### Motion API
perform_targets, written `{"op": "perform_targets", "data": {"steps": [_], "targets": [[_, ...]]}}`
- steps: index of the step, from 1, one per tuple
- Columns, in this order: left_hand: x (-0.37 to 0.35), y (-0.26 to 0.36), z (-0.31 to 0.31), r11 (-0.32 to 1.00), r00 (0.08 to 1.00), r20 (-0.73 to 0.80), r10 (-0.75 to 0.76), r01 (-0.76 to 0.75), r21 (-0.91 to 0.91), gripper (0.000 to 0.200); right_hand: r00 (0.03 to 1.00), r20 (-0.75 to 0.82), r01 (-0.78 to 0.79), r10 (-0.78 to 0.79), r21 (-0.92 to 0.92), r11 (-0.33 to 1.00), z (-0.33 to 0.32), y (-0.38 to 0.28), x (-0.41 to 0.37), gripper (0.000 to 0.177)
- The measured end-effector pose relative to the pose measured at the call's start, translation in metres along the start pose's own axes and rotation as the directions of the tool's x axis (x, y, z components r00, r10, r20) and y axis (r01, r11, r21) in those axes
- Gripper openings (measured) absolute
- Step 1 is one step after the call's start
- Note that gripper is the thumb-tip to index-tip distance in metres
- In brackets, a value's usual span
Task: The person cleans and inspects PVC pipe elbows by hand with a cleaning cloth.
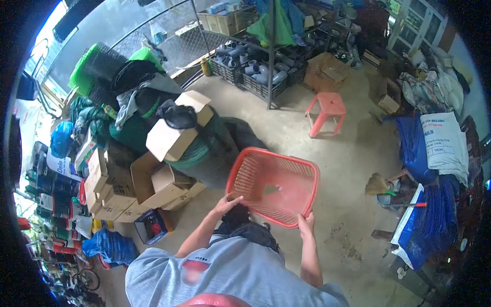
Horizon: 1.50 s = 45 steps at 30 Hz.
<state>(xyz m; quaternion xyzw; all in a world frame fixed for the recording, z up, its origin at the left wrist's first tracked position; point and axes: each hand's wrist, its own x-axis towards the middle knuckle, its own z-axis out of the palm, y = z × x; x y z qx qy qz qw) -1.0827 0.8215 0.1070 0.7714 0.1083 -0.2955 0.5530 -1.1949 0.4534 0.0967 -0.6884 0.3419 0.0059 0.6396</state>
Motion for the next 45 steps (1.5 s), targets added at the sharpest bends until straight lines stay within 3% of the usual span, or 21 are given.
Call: {"op": "perform_targets", "data": {"steps": [1, 4, 5, 10, 11, 14, 18, 19, 20, 21, 24, 26, 27, 28, 30, 33, 35, 37, 40, 42, 45], "targets": [[-0.010, 0.040, 0.011, 0.999, 0.994, -0.103, -0.022, 0.025, 0.035, 0.075, 0.997, 0.027, 0.066, -0.067, 0.040, 0.997, -0.003, -0.005, 0.016, 0.051], [0.062, 0.024, 0.046, 0.988, 0.976, -0.168, -0.139, 0.149, 0.049, 0.069, 0.986, 0.066, 0.148, -0.155, 0.104, 0.984, 0.000, -0.036, 0.061, 0.045], [0.092, 0.004, 0.059, 0.946, 0.922, -0.359, 0.145, -0.022, 0.324, 0.062, 0.984, 0.104, 0.143, -0.147, 0.039, 0.989, 0.001, -0.044, 0.080, 0.045], [0.152, 0.083, 0.069, 0.925, 0.935, -0.318, 0.157, -0.026, 0.380, 0.051, 0.966, 0.146, 0.207, -0.214, 0.057, 0.977, 0.003, -0.102, 0.182, 0.050], [0.165, 0.090, 0.071, 0.890, 0.836, -0.429, 0.343, -0.143, 0.433, 0.042, 0.962, 0.172, 0.210, -0.213, 0.034, 0.977, -0.005, -0.112, 0.211, 0.054], [0.195, 0.150, 0.069, 0.928, 0.779, -0.607, 0.156, 0.094, 0.359, 0.059, 0.951, 0.155, 0.261, -0.268, 0.064, 0.963, -0.013, -0.178, 0.269, 0.054], [0.290, 0.139, 0.061, 0.858, 0.651, -0.727, 0.218, 0.227, 0.460, 0.068, 0.959, 0.158, 0.239, -0.236, 0.000, 0.971, -0.025, -0.213, 0.362, 0.052], [0.319, 0.128, 0.054, 0.963, 0.815, -0.552, -0.177, 0.259, 0.074, 0.061, 0.959, 0.179, 0.214, -0.218, 0.041, 0.976, -0.027, -0.224, 0.382, 0.052], [0.340, 0.129, 0.054, 0.871, 0.872, -0.190, -0.452, 0.384, -0.308, 0.055, 0.958, 0.199, 0.195, -0.207, 0.079, 0.978, -0.029, -0.237, 0.406, 0.052], [0.339, 0.158, 0.063, 0.649, 0.915, 0.114, -0.386, 0.357, -0.672, 0.035, 0.961, 0.198, 0.180, -0.193, 0.079, 0.980, -0.028, -0.247, 0.430, 0.052], [0.365, 0.177, 0.066, 0.581, 0.910, 0.197, -0.365, 0.388, -0.716, 0.026, 0.951, 0.289, 0.093, -0.111, 0.075, 0.993, -0.025, -0.262, 0.497, 0.051], [0.378, 0.186, 0.073, 0.565, 0.917, 0.132, -0.376, 0.340, -0.752, 0.023, 0.895, 0.446, 0.017, -0.010, -0.012, 1.000, -0.021, -0.270, 0.553, 0.054], [0.384, 0.184, 0.081, 0.561, 0.910, 0.035, -0.413, 0.284, -0.778, 0.023, 0.830, 0.527, -0.225, 0.183, 0.017, 0.974, -0.020, -0.288, 0.572, 0.053], [0.388, 0.188, 0.090, 0.557, 0.890, -0.067, -0.451, 0.222, -0.800, 0.022, 0.809, 0.552, -0.235, 0.203, -0.012, 0.972, -0.020, -0.289, 0.609, 0.053], [0.385, 0.182, 0.114, 0.533, 0.824, -0.181, -0.537, 0.166, -0.829, 0.025, 0.677, 0.615, -0.521, 0.404, 0.012, 0.854, -0.030, -0.273, 0.691, 0.056], [0.360, 0.202, 0.161, 0.481, 0.708, -0.292, -0.643, 0.077, -0.873, 0.030, 0.804, 0.533, -0.290, 0.265, -0.038, 0.956, -0.059, -0.139, 0.890, 0.071], [0.360, 0.198, 0.182, 0.455, 0.682, -0.362, -0.635, -0.049, -0.889, 0.034, 0.894, 0.282, -0.296, 0.347, -0.207, 0.932, -0.046, -0.181, 0.940, 0.085], [0.346, 0.215, 0.195, 0.408, 0.635, -0.315, -0.706, 0.000, -0.913, 0.032, 0.943, 0.112, -0.266, 0.313, -0.315, 0.911, -0.034, -0.184, 0.983, 0.100], [0.335, 0.215, 0.218, 0.358, 0.594, -0.301, -0.746, -0.022, -0.933, 0.024, 0.936, 0.339, 0.067, 0.097, -0.441, 0.895, -0.023, -0.171, 1.040, 0.113], [0.333, 0.203, 0.240, 0.343, 0.528, -0.316, -0.788, -0.050, -0.938, 0.023, 0.898, 0.434, 0.335, -0.073, -0.567, 0.752, -0.014, -0.152, 1.063, 0.126], [0.336, 0.240, 0.251, 0.272, 0.490, -0.280, -0.825, -0.089, -0.958, 0.026, 0.951, 0.310, 0.235, 0.023, -0.766, 0.599, 0.006, -0.164, 1.049, 0.139]]}}
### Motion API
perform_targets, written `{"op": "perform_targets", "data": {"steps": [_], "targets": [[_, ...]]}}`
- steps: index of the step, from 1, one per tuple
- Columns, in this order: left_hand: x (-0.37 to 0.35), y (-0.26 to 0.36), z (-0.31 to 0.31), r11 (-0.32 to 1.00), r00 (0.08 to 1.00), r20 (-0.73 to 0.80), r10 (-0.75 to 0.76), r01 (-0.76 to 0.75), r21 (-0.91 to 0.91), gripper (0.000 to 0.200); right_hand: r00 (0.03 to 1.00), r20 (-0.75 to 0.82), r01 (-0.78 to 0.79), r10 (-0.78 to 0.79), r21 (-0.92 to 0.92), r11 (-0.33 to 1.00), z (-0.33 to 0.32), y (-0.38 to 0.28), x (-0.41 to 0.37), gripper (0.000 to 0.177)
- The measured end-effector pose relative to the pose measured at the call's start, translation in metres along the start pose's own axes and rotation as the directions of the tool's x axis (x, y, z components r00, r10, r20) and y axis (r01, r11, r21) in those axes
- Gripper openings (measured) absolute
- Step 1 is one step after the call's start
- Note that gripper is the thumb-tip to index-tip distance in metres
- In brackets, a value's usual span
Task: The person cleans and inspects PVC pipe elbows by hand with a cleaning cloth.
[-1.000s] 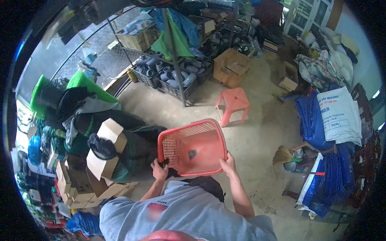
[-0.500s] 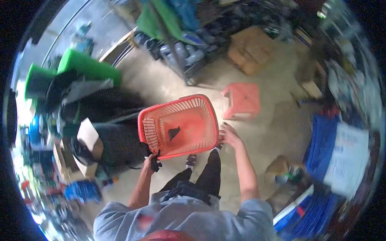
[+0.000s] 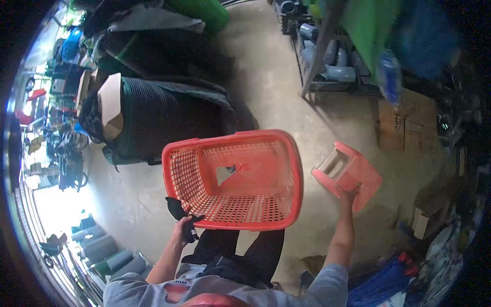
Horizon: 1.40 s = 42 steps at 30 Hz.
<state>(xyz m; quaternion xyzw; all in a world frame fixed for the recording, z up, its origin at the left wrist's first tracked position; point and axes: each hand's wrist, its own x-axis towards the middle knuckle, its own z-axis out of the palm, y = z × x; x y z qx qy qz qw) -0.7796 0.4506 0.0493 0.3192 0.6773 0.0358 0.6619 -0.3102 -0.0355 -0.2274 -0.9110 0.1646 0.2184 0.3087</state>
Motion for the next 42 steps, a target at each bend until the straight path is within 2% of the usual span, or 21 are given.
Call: {"op": "perform_targets", "data": {"steps": [1, 3, 4, 6, 10, 12, 13, 15, 17, 19, 20, 22, 23, 27, 28, 31, 33, 35, 37, 41, 42], "targets": [[-0.001, 0.001, 0.001, 1.000, 1.000, -0.011, -0.020, 0.020, -0.017, 0.026, 1.000, 0.011, 0.006, -0.006, -0.026, 1.000, 0.007, -0.016, -0.007, 0.139], [-0.001, 0.005, 0.007, 0.977, 0.976, 0.131, -0.175, 0.189, -0.104, 0.038, 0.939, -0.152, -0.338, 0.308, -0.263, 0.903, 0.018, -0.050, -0.013, 0.149], [-0.008, 0.021, 0.024, 0.979, 0.977, 0.123, -0.177, 0.188, -0.083, 0.043, 0.941, -0.160, -0.332, 0.297, -0.279, 0.901, 0.024, -0.053, -0.009, 0.149], [-0.003, 0.037, 0.036, 0.963, 0.961, 0.140, -0.239, 0.253, -0.090, 0.045, 0.905, -0.204, -0.423, 0.374, -0.328, 0.845, 0.034, -0.051, -0.011, 0.151], [0.021, 0.053, 0.048, 0.932, 0.922, 0.214, -0.323, 0.349, -0.097, 0.048, 0.910, -0.119, -0.411, 0.397, -0.379, 0.829, 0.011, -0.082, -0.022, 0.154], [0.036, 0.053, 0.055, 0.939, 0.935, 0.165, -0.313, 0.331, -0.095, 0.049, 0.890, -0.058, -0.434, 0.452, -0.409, 0.803, 0.008, -0.080, -0.007, 0.154], [0.045, 0.056, 0.050, 0.945, 0.943, 0.134, -0.305, 0.317, -0.079, 0.049, 0.886, -0.056, -0.440, 0.460, -0.412, 0.798, 0.011, -0.076, -0.006, 0.154], [0.063, 0.064, 0.035, 0.942, 0.936, 0.141, -0.323, 0.332, -0.049, 0.049, 0.900, -0.179, -0.434, 0.397, -0.456, 0.777, 0.016, -0.051, -0.001, 0.150], [0.083, 0.087, 0.028, 0.933, 0.924, 0.153, -0.350, 0.358, -0.028, 0.049, 0.893, -0.165, -0.447, 0.419, -0.438, 0.780, 0.026, -0.090, -0.022, 0.147], [0.095, 0.131, 0.038, 0.960, 0.954, 0.107, -0.280, 0.282, 0.003, 0.048, 0.955, -0.238, -0.272, 0.175, -0.475, 0.837, 0.041, -0.114, -0.022, 0.140], [0.093, 0.155, 0.042, 0.955, 0.951, 0.090, -0.297, 0.297, 0.010, 0.046, 0.953, -0.247, -0.277, 0.175, -0.478, 0.834, 0.046, -0.120, -0.030, 0.140], [0.110, 0.185, 0.027, 0.931, 0.925, 0.119, -0.361, 0.365, -0.013, 0.045, 0.998, 0.050, -0.015, 0.042, -0.442, 0.897, 0.067, -0.139, -0.043, 0.116], [0.117, 0.199, 0.019, 0.902, 0.897, 0.134, -0.421, 0.429, -0.037, 0.044, 0.992, 0.130, 0.051, -0.001, -0.380, 0.923, 0.081, -0.147, -0.056, 0.115], [0.121, 0.263, 0.019, 0.901, 0.892, 0.134, -0.431, 0.434, 0.008, 0.043, 0.981, 0.194, 0.050, -0.008, -0.217, 0.975, 0.139, -0.197, -0.125, 0.110], [0.129, 0.272, 0.013, 0.879, 0.865, 0.173, -0.471, 0.477, 0.009, 0.042, 0.977, 0.215, 0.034, 0.010, -0.199, 0.979, 0.150, -0.210, -0.143, 0.109], [0.132, 0.307, 0.028, 0.901, 0.898, 0.109, -0.427, 0.433, -0.039, 0.047, 0.963, 0.265, -0.007, 0.051, -0.165, 0.986, 0.175, -0.245, -0.185, 0.105], [0.134, 0.322, 0.041, 0.901, 0.899, 0.130, -0.419, 0.429, -0.064, 0.047, 0.956, 0.287, -0.012, 0.056, -0.153, 0.988, 0.181, -0.263, -0.196, 0.103], [0.138, 0.345, 0.050, 0.917, 0.911, 0.228, -0.343, 0.378, -0.128, 0.046, 0.956, 0.289, 0.000, 0.043, -0.146, 0.989, 0.186, -0.286, -0.194, 0.100], [0.146, 0.343, 0.047, 0.937, 0.927, 0.218, -0.305, 0.333, -0.108, 0.045, 0.958, 0.285, 0.032, 0.007, -0.132, 0.991, 0.192, -0.313, -0.179, 0.098], [0.145, 0.334, 0.057, 0.921, 0.930, 0.221, -0.294, 0.337, -0.196, 0.044, 0.948, 0.301, 0.137, -0.098, -0.114, 0.984, 0.199, -0.364, -0.134, 0.093], [0.148, 0.325, 0.057, 0.911, 0.937, 0.182, -0.298, 0.336, -0.239, 0.045, 0.941, 0.309, 0.174, -0.134, -0.104, 0.979, 0.203, -0.383, -0.118, 0.092]]}}
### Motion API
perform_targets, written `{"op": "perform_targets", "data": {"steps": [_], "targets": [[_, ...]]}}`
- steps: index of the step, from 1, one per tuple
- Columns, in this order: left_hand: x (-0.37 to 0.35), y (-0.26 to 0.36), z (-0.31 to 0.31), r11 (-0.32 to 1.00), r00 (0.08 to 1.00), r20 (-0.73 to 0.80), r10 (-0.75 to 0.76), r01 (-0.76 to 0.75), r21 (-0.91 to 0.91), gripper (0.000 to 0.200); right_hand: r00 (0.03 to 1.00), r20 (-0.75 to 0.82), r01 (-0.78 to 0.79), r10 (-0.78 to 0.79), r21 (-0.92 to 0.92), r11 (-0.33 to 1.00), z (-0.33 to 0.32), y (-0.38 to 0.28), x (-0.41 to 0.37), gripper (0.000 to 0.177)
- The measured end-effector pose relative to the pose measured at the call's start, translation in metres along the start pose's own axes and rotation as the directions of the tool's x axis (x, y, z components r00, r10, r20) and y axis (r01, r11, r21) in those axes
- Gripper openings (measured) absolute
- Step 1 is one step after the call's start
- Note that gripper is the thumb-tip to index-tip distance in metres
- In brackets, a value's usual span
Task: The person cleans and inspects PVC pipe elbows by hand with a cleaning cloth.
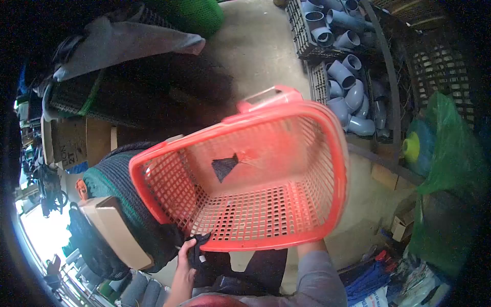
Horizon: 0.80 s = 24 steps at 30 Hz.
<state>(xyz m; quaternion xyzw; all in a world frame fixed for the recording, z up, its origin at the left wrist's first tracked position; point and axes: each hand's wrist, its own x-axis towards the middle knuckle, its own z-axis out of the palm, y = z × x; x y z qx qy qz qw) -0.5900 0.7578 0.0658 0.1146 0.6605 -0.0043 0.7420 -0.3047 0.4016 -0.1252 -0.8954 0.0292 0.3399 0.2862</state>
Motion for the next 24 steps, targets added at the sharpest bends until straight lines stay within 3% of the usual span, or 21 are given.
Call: {"op": "perform_targets", "data": {"steps": [3, 5, 6, 9, 11, 14, 17, 19, 20, 21, 22, 23, 24], "targets": [[0.002, -0.007, 0.031, 0.995, 0.997, -0.052, 0.059, -0.063, -0.076, 0.046, 0.992, 0.029, 0.126, -0.126, -0.002, 0.992, -0.010, -0.048, 0.053, 0.088], [-0.008, -0.017, 0.050, 0.972, 0.990, -0.104, 0.098, -0.117, -0.206, 0.033, 0.968, 0.064, 0.243, -0.241, -0.014, 0.970, -0.017, -0.092, 0.089, 0.086], [-0.016, -0.016, 0.089, 0.925, 0.953, -0.229, 0.197, -0.258, -0.278, 0.033, 0.949, 0.077, 0.308, -0.305, -0.019, 0.951, -0.018, -0.120, 0.108, 0.085], [-0.018, -0.020, 0.102, 0.905, 0.974, -0.095, 0.206, -0.227, -0.359, 0.034, 0.865, 0.094, 0.497, -0.492, -0.042, 0.867, -0.014, -0.208, 0.166, 0.081], [-0.024, -0.021, 0.118, 0.891, 0.968, -0.133, 0.213, -0.248, -0.380, 0.035, 0.826, 0.115, 0.563, -0.552, -0.100, 0.821, -0.001, -0.256, 0.207, 0.079], [-0.033, -0.005, 0.149, 0.853, 0.953, -0.196, 0.233, -0.296, -0.430, 0.036, 0.858, 0.108, 0.511, -0.502, -0.261, 0.819, 0.014, -0.293, 0.262, 0.075], [-0.034, 0.011, 0.165, 0.838, 0.916, -0.246, 0.316, -0.391, -0.381, 0.035, 0.920, -0.028, 0.350, -0.392, -0.392, 0.850, -0.002, -0.295, 0.286, 0.072], [-0.016, 0.015, 0.147, 0.840, 0.907, -0.278, 0.316, -0.403, -0.363, 0.030, 0.851, -0.352, 0.284, -0.389, -0.314, 0.906, -0.012, -0.277, 0.312, 0.096], [-0.010, 0.025, 0.144, 0.839, 0.900, -0.261, 0.349, -0.424, -0.340, 0.028, 0.905, -0.300, 0.278, -0.302, -0.120, 0.953, -0.002, -0.250, 0.342, 0.095], [-0.005, 0.035, 0.148, 0.836, 0.890, -0.245, 0.384, -0.448, -0.318, 0.027, 0.906, -0.305, 0.268, -0.293, -0.122, 0.956, 0.008, -0.220, 0.361, 0.095], [-0.001, 0.051, 0.160, 0.823, 0.886, -0.270, 0.378, -0.455, -0.339, 0.026, 0.955, -0.070, 0.295, -0.289, 0.106, 0.950, 0.018, -0.193, 0.376, 0.097], [0.008, 0.064, 0.168, 0.808, 0.875, -0.235, 0.423, -0.481, -0.339, 0.024, 0.932, 0.156, 0.261, -0.326, 0.334, 0.906, 0.023, -0.180, 0.387, 0.100], [0.018, 0.078, 0.172, 0.806, 0.878, -0.179, 0.443, -0.478, -0.349, 0.028, 0.926, 0.153, 0.270, -0.345, 0.369, 0.889, 0.028, -0.175, 0.385, 0.098]]}}
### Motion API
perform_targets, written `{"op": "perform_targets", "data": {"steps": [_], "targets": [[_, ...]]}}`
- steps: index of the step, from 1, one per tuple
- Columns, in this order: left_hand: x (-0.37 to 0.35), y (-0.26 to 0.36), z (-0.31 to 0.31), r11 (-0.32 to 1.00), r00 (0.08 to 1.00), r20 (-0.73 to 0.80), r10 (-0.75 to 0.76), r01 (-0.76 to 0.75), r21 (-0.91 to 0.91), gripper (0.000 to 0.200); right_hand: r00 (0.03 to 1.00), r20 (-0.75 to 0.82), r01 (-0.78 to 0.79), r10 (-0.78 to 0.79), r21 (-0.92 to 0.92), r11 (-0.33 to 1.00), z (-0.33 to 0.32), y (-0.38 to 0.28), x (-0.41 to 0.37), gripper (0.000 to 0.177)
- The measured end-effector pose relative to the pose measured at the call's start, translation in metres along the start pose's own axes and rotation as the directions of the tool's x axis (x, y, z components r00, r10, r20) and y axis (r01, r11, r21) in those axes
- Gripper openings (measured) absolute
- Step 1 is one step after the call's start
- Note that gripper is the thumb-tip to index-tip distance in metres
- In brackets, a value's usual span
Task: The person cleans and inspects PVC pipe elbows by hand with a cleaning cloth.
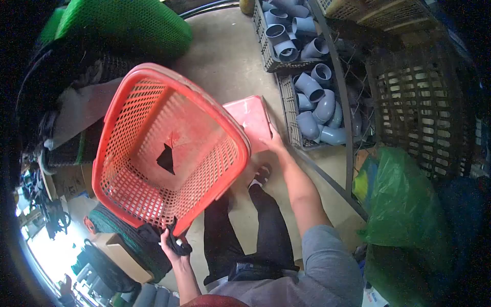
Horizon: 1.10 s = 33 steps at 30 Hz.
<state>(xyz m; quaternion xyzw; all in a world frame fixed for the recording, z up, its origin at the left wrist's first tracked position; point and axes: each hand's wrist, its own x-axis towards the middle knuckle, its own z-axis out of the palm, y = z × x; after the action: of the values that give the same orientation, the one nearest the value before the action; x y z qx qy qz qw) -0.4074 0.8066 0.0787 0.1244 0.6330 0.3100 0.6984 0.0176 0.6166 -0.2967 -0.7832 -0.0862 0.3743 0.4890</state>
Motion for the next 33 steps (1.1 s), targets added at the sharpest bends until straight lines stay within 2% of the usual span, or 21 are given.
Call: {"op": "perform_targets", "data": {"steps": [1, 2, 3, 4, 6, 7, 9, 11, 13, 15, 16, 17, 19, 21, 23, 24, 25, 27, 29, 31, 33], "targets": [[0.004, 0.004, 0.007, 1.000, 0.999, 0.039, -0.013, 0.014, -0.016, 0.031, 0.995, 0.043, 0.090, -0.091, 0.021, 0.996, -0.005, -0.011, -0.013, 0.096], [0.014, 0.006, 0.037, 0.997, 0.997, 0.055, 0.054, -0.051, -0.052, 0.039, 0.995, 0.084, -0.045, 0.046, -0.007, 0.999, -0.006, -0.036, -0.026, 0.095], [0.028, 0.014, 0.050, 1.000, 0.994, 0.107, 0.010, -0.009, -0.007, 0.039, 0.974, 0.125, -0.183, 0.187, -0.037, 0.982, -0.003, -0.058, -0.042, 0.093], [0.053, 0.018, 0.051, 0.999, 0.991, 0.133, -0.032, 0.032, 0.003, 0.039, 0.972, 0.117, -0.203, 0.204, -0.022, 0.979, 0.002, -0.044, -0.050, 0.093], [0.098, 0.028, 0.075, 0.995, 0.982, 0.166, -0.090, 0.084, 0.047, 0.034, 0.998, 0.069, 0.014, 0.004, -0.262, 0.965, 0.004, -0.017, -0.075, 0.092], [0.117, 0.031, 0.102, 0.993, 0.980, 0.170, -0.107, 0.097, 0.069, 0.029, 0.998, 0.050, -0.018, 0.032, -0.248, 0.969, 0.007, -0.017, -0.093, 0.092], [0.168, 0.026, 0.137, 0.995, 0.997, 0.008, -0.080, 0.079, 0.061, 0.019, 0.886, 0.160, -0.440, 0.435, -0.003, 0.898, 0.007, -0.031, -0.135, 0.091], [0.239, 0.019, 0.140, 0.975, 0.963, 0.221, -0.154, 0.113, 0.190, 0.014, 0.925, 0.048, -0.380, 0.378, 0.176, 0.908, 0.022, 0.026, -0.174, 0.091], [0.274, 0.002, 0.181, 0.963, 0.976, 0.190, -0.104, 0.052, 0.264, 0.013, 0.947, -0.001, -0.320, 0.320, -0.068, 0.945, 0.022, 0.064, -0.208, 0.093], [0.328, -0.023, 0.198, 0.926, 0.976, 0.203, -0.079, -0.004, 0.378, 0.012, 0.904, -0.044, -0.416, 0.425, -0.320, 0.851, 0.020, 0.039, -0.228, 0.096], [0.344, -0.034, 0.212, 0.919, 0.966, 0.244, -0.083, -0.021, 0.393, 0.013, 0.815, 0.014, -0.563, 0.580, -0.222, 0.796, 0.017, 0.015, -0.222, 0.096], [0.355, -0.047, 0.225, 0.913, 0.956, 0.281, -0.088, -0.035, 0.406, 0.013, 0.816, 0.045, -0.555, 0.576, -0.220, 0.803, 0.015, 0.057, -0.225, 0.092], [0.380, -0.066, 0.240, 0.857, 0.954, 0.260, -0.147, -0.008, 0.516, 0.015, 0.831, -0.192, -0.556, 0.522, -0.284, 0.781, 0.008, -0.018, -0.206, 0.091], [0.403, -0.083, 0.247, 0.789, 0.955, 0.245, -0.168, -0.019, 0.615, 0.017, 0.948, -0.230, -0.273, 0.222, -0.223, 0.936, 0.000, -0.042, -0.182, 0.096], [0.399, -0.094, 0.259, 0.684, 0.974, 0.200, -0.106, -0.074, 0.726, 0.026, 0.987, -0.114, -0.139, 0.112, -0.272, 0.952, -0.008, -0.074, -0.153, 0.101], [0.369, -0.093, 0.275, 0.578, 0.971, 0.234, -0.056, -0.159, 0.800, 0.028, 0.996, -0.067, -0.084, 0.067, -0.300, 0.950, -0.009, -0.063, -0.139, 0.102], [0.390, -0.104, 0.262, 0.415, 0.989, 0.143, -0.026, -0.119, 0.902, 0.030, 0.999, -0.014, -0.033, 0.030, -0.321, 0.947, -0.007, -0.047, -0.131, 0.103], [0.362, -0.119, 0.266, 0.273, 0.980, 0.169, 0.105, -0.191, 0.943, 0.030, 0.991, 0.081, -0.065, 0.102, -0.373, 0.925, -0.005, -0.034, -0.118, 0.102], [0.351, -0.129, 0.275, 0.320, 0.965, 0.242, 0.104, -0.263, 0.910, 0.028, 0.980, 0.136, -0.077, 0.149, -0.429, 0.900, -0.005, -0.045, -0.101, 0.102], [0.367, -0.138, 0.287, 0.293, 0.960, 0.273, 0.066, -0.280, 0.914, 0.025, 0.896, 0.297, -0.053, 0.331, -0.667, 0.743, 0.003, -0.079, -0.091, 0.102], [0.408, -0.147, 0.303, 0.379, 0.967, 0.234, -0.102, -0.179, 0.908, 0.023, 0.898, 0.333, 0.021, 0.287, -0.685, 0.728, 0.028, -0.056, -0.085, 0.102]]}}
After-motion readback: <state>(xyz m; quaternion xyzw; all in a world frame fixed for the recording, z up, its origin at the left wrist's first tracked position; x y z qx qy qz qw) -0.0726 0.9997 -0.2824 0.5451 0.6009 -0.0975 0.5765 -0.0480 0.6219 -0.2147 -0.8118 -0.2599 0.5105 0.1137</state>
